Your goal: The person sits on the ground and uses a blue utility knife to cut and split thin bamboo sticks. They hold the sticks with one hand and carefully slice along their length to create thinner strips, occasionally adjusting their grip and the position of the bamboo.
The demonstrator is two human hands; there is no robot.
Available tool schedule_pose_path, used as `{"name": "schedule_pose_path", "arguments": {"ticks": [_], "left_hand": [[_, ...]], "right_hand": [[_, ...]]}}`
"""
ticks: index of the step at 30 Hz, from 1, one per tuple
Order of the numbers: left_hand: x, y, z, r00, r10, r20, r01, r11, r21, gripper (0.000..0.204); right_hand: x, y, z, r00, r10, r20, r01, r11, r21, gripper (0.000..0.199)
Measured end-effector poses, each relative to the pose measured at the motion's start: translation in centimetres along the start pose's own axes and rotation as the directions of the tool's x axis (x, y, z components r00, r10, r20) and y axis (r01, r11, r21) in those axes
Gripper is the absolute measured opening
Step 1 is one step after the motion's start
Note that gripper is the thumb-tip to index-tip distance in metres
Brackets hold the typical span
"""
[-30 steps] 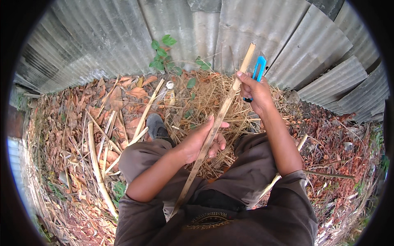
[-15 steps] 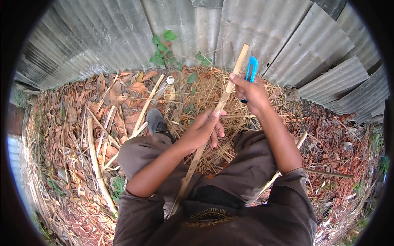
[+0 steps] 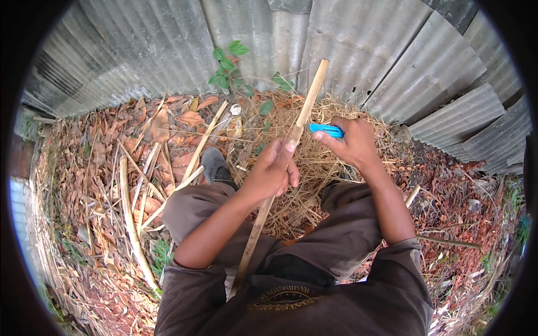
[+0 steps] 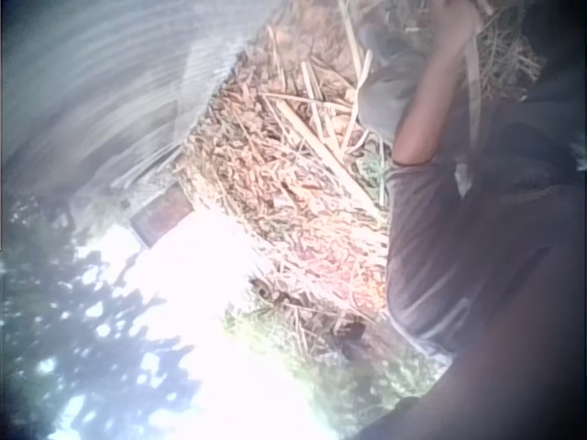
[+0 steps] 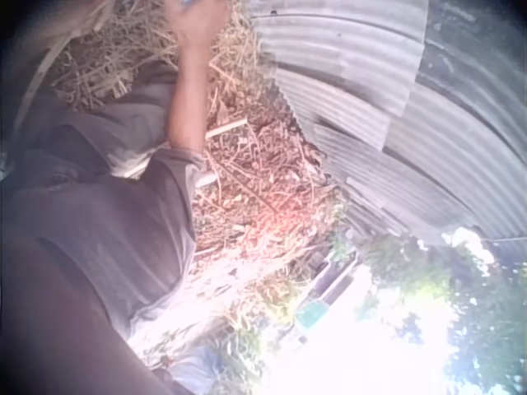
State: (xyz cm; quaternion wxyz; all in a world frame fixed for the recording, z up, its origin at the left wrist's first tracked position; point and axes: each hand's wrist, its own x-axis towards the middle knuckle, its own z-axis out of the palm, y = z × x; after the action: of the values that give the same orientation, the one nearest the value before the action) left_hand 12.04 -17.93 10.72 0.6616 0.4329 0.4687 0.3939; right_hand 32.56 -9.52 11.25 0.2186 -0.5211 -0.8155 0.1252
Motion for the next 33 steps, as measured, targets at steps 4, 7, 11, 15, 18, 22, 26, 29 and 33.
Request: {"name": "schedule_pose_path", "arguments": {"ticks": [4,7,11,15,18,22,26,29,33], "left_hand": [[-0.5,0.4,0.4,0.999,-0.040,0.008,0.041,0.999,-0.027,0.034],[-0.6,0.8,0.9,0.997,-0.075,-0.008,0.075,0.997,-0.029,0.034],[-0.7,1.0,0.8,0.994,-0.105,0.005,0.105,0.989,-0.104,0.033],[-0.7,0.9,1.0,0.993,-0.112,0.023,0.114,0.978,-0.173,0.032],[-1.0,0.6,1.2,0.994,-0.105,0.031,0.110,0.975,-0.193,0.031],[-1.1,0.5,1.6,0.991,-0.113,0.074,0.126,0.973,-0.195,0.030],[-1.6,0.2,2.1,0.981,-0.127,0.147,0.153,0.971,-0.185,0.029],[-3.5,-0.9,3.0,0.936,-0.103,0.336,0.138,0.987,-0.081,0.028],[-2.8,0.3,1.4,0.966,-0.129,0.224,0.172,0.968,-0.184,0.026]], "right_hand": [[-0.2,0.0,0.3,0.995,-0.075,-0.066,0.067,0.991,-0.118,0.070],[0.2,0.7,0.3,0.994,-0.065,-0.084,0.052,0.986,-0.156,0.066],[0.8,0.9,0.6,0.985,-0.106,-0.139,0.077,0.977,-0.198,0.063],[1.9,2.4,1.2,0.922,-0.252,-0.292,0.170,0.945,-0.281,0.070],[2.9,3.4,1.1,0.926,-0.232,-0.297,0.143,0.945,-0.294,0.069],[3.6,4.9,0.9,0.928,-0.178,-0.328,0.080,0.954,-0.289,0.070],[5.2,7.0,0.1,0.917,0.185,-0.353,-0.254,0.954,-0.160,0.076],[6.1,11.3,-3.5,0.756,0.546,-0.361,-0.562,0.824,0.071,0.080],[3.1,11.0,-2.3,0.806,0.450,-0.383,-0.454,0.887,0.088,0.077]]}}
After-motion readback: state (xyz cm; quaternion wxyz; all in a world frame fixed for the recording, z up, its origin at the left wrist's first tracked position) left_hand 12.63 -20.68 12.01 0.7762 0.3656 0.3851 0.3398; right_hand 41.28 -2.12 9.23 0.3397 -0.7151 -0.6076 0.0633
